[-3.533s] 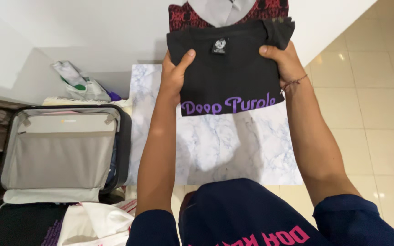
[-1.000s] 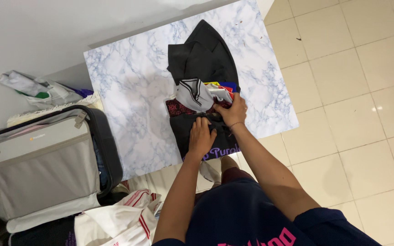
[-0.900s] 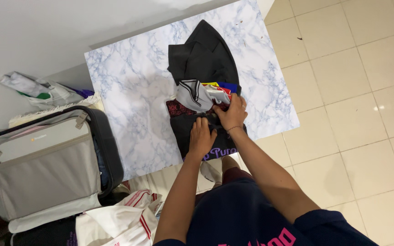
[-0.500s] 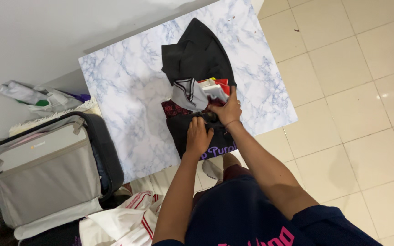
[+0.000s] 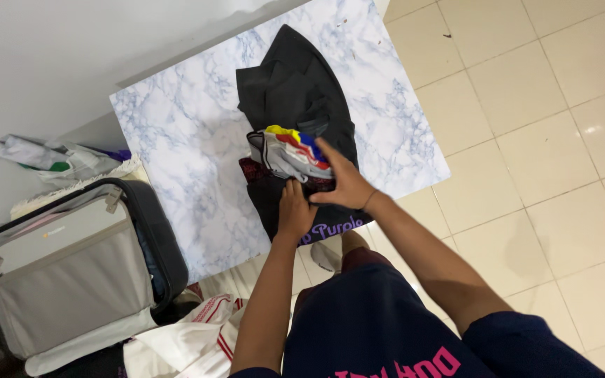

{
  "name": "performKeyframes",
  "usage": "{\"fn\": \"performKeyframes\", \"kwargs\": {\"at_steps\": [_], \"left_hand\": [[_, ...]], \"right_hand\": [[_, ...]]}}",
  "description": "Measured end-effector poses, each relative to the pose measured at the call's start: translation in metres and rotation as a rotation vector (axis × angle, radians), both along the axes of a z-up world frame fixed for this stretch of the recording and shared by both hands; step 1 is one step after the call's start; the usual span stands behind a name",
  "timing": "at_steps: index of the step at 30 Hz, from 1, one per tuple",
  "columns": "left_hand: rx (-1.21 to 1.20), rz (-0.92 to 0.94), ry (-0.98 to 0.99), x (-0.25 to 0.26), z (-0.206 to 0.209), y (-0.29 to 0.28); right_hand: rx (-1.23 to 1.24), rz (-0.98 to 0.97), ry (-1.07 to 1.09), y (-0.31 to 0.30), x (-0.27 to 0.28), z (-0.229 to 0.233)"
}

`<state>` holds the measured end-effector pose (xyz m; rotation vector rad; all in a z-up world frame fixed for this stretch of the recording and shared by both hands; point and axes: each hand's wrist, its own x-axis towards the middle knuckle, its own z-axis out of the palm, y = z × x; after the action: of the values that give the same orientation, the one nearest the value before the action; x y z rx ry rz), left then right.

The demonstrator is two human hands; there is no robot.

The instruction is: The person folds shirts on a table and places them one by one into an open suitcase.

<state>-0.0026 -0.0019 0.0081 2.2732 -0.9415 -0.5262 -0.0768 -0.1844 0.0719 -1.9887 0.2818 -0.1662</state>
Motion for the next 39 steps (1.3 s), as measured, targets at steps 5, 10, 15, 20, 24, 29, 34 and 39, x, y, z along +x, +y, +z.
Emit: {"fn": "performKeyframes", "kwargs": {"at_steps": [5,10,15,20,24,29,34,39], "left_hand": [[0.015,0.015,-0.041,0.002,0.004,-0.005],[0.039,0.052,-0.024,0.004,0.010,-0.008],[-0.092,0.155,0.029,0.000,0.011,0.000],[-0.434,0.328,0.161,0.000,-0.014,0.030],[-0.775,1.006,0.294,0.021,-0.051,0.084],[-0.935,1.264,0.789,0.052,-0.052,0.131],[-1.200,0.959,1.351,0.074,-0.023,0.137],[-1.419,0.869,1.488,0.081,-0.015,0.143]], "right_hand": [[0.391,0.054,0.081,-0.021,-0.010,-0.020],[-0.076,0.096,0.177,-0.012,-0.007,-0.013],[-0.031,-0.035,-0.019,0.002,0.002,-0.005],[-0.049,-0.081,-0.036,0.011,0.024,0.015],[0.088,0.070,-0.105,0.024,0.052,0.059],[0.123,0.326,-0.077,0.047,0.082,0.120],[0.382,0.555,-0.090,0.044,0.119,0.143],[0.516,0.550,0.072,0.035,0.168,0.104]]}}
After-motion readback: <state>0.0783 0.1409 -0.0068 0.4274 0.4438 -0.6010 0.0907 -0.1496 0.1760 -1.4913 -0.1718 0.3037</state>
